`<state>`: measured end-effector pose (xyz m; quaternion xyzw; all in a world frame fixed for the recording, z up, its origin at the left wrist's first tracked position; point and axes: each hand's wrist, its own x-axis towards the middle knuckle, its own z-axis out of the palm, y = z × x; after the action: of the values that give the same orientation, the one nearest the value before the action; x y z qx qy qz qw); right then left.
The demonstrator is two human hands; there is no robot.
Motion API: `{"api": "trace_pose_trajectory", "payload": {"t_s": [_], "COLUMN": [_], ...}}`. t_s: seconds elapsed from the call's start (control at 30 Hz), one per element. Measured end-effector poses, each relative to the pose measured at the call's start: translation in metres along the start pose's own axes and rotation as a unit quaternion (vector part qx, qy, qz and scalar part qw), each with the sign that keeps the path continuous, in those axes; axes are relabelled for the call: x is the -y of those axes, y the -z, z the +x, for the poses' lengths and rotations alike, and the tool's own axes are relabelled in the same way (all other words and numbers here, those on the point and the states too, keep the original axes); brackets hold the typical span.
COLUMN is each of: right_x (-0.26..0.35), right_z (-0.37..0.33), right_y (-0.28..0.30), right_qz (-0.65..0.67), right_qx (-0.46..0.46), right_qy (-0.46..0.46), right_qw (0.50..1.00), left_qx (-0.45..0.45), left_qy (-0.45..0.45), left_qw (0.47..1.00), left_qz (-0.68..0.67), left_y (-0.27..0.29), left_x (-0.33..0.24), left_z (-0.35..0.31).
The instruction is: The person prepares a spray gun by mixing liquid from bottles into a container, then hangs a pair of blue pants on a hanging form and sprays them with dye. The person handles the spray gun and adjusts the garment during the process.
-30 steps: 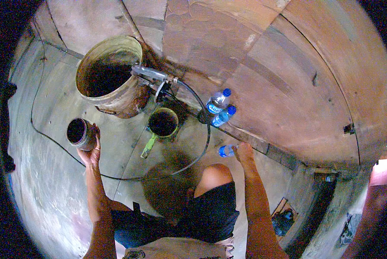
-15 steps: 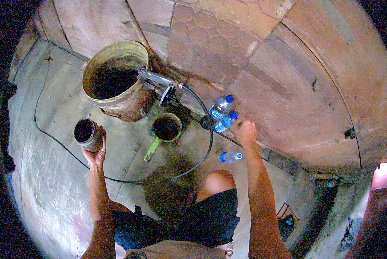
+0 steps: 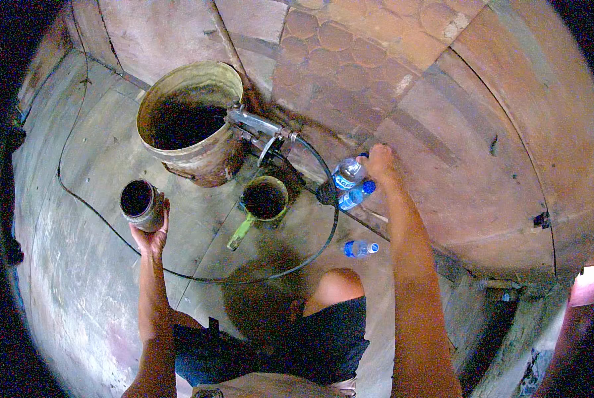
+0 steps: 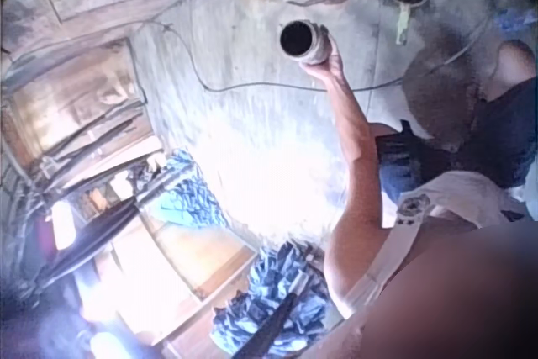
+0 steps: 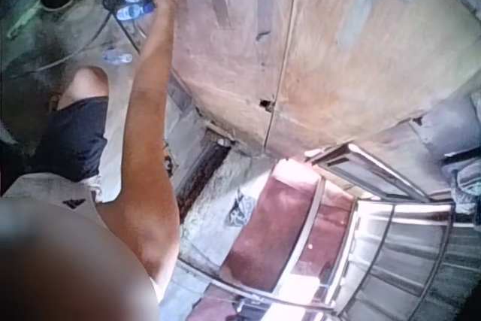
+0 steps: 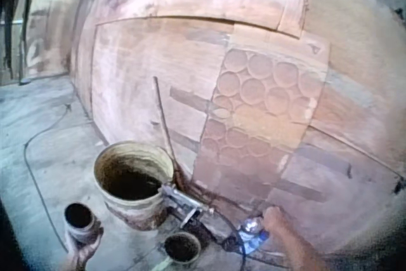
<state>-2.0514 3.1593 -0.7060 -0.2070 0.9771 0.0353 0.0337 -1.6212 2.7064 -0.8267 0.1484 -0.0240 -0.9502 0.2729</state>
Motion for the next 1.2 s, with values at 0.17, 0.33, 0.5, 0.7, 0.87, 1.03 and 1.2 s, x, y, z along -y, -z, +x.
{"api": "trace_pose_trajectory", "payload": {"t_s": [0.17,0.33,0.5,0.7,0.87,1.03,1.2], "right_x": [-0.006,0.003,0.016,0.016,0.0,-0.033,-0.037], "right_z": [0.002,-0.009,-0.007,0.004,0.0,-0.003,-0.005], "right_y": [0.002,0.019,0.028,0.02,0.01,-0.002,0.009], "right_qz": [-0.059,-0.035,0.004,0.059,0.076,0.061,0.098], "right_qx": [0.024,0.033,0.026,0.028,0.001,-0.015,0.012], "right_qy": [0.023,0.033,0.022,-0.024,0.008,0.121,0.22], "right_qw": [0.998,0.998,0.999,0.998,0.997,0.991,0.97], "left_qx": [-0.038,-0.016,-0.025,-0.031,0.01,0.01,-0.013], "left_qy": [0.002,-0.007,-0.025,-0.032,0.008,0.005,-0.001], "left_qw": [0.999,1.0,0.999,0.999,0.999,1.0,0.999], "left_qz": [-0.011,-0.009,-0.029,-0.026,-0.035,-0.022,-0.03], "left_y": [-0.001,-0.003,-0.005,-0.004,0.001,-0.001,-0.007], "left_x": [0.001,0.0,-0.002,-0.005,-0.009,-0.005,0.001], "left_z": [0.0,0.001,-0.001,-0.006,-0.003,0.001,0.0]}}
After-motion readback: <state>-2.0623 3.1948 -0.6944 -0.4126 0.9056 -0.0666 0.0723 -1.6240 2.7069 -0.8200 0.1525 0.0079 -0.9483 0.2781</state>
